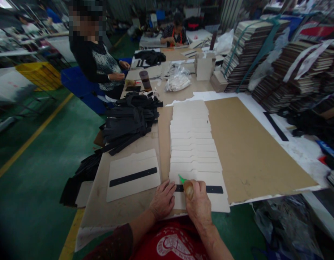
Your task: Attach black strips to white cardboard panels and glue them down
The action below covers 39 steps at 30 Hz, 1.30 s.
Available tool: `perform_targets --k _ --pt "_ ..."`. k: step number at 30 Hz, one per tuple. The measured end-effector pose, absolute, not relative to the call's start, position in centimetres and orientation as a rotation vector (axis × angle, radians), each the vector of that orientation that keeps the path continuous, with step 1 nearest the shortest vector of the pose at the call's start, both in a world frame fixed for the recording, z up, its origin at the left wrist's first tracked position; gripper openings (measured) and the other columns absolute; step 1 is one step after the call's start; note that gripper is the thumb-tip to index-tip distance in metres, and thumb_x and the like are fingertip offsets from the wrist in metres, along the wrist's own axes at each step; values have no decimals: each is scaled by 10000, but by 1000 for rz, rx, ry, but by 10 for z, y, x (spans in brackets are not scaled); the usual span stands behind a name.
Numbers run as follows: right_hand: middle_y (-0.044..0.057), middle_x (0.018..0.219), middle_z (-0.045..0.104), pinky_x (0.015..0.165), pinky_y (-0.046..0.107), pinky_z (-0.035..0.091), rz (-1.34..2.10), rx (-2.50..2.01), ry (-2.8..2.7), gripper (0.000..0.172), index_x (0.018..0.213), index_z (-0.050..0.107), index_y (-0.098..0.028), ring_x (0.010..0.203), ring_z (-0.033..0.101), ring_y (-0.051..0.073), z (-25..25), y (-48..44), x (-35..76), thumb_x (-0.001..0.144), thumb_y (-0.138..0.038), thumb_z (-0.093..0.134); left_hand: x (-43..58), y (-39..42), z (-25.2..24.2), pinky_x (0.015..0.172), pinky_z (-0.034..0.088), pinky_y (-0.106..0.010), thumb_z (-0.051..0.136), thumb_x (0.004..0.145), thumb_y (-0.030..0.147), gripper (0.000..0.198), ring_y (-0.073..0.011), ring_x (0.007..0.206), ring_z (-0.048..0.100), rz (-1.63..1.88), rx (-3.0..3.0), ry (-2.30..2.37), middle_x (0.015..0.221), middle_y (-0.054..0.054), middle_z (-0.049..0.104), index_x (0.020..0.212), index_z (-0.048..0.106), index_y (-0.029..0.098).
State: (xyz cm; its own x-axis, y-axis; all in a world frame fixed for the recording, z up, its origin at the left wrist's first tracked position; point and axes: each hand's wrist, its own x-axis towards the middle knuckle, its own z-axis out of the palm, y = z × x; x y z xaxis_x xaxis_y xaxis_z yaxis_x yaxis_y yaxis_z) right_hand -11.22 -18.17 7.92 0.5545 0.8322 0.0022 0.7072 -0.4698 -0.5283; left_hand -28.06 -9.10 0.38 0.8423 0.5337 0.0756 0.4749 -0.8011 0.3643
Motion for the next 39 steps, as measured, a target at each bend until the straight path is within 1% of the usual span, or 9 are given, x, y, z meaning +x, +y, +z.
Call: perform_targets --k 4,9,13,19,26,30,35,39 --pt "57 1119 521 606 309 493 310 -2395 -1176 291 1185 472 -250 780 607 181 82 -188 -104 900 -271 528 -280 -91 5 1041 411 -532 491 876 227 502 -326 1352 394 242 2685 769 1443 -79 538 1374 530 180" --pt "50 1110 513 639 305 493 331 -2378 -1218 297 1196 457 -256 803 607 179 80 -187 -103 906 -248 522 -279 -91 4 1039 417 -527 495 875 222 501 -319 1350 405 238 2699 782 1438 -73 544 1373 532 188" --pt "51 1103 509 601 283 469 287 -2441 -1187 313 1203 464 -253 782 594 170 81 -187 -101 897 -236 524 -279 -90 5 1039 419 -522 494 865 203 498 -322 1345 409 230 2708 776 1436 -69 549 1360 543 179" --pt "44 1103 498 662 286 487 326 -2361 -1242 353 1204 462 -250 835 603 171 84 -185 -107 865 -184 533 -280 -90 6 1032 428 -515 497 864 194 505 -322 1335 422 260 2720 761 1424 -83 557 1366 540 171" --pt "50 1106 507 583 275 431 250 -2507 -1145 350 1200 473 -257 768 581 162 87 -197 -92 865 -183 540 -280 -89 3 1030 438 -525 485 858 173 503 -322 1321 431 257 2747 748 1411 -93 567 1356 555 169" --pt "47 1097 515 593 272 425 265 -2475 -1178 363 1192 481 -256 792 584 166 87 -198 -91 848 -164 554 -279 -89 3 1026 444 -514 484 855 165 501 -317 1329 425 261 2766 748 1411 -97 567 1350 559 165" --pt "43 1084 518 589 276 395 238 -2539 -1091 308 1186 485 -257 773 579 162 87 -205 -83 886 -218 541 -279 -89 3 1010 452 -509 487 862 168 484 -318 1319 440 296 2776 765 1400 -94 577 1340 565 165" --pt "49 1087 525 614 289 397 229 -2572 -1074 284 1183 486 -252 785 582 174 87 -209 -77 903 -239 532 -279 -87 2 1000 459 -510 485 870 168 467 -323 1307 449 310 2804 733 1394 -99 582 1330 568 151"
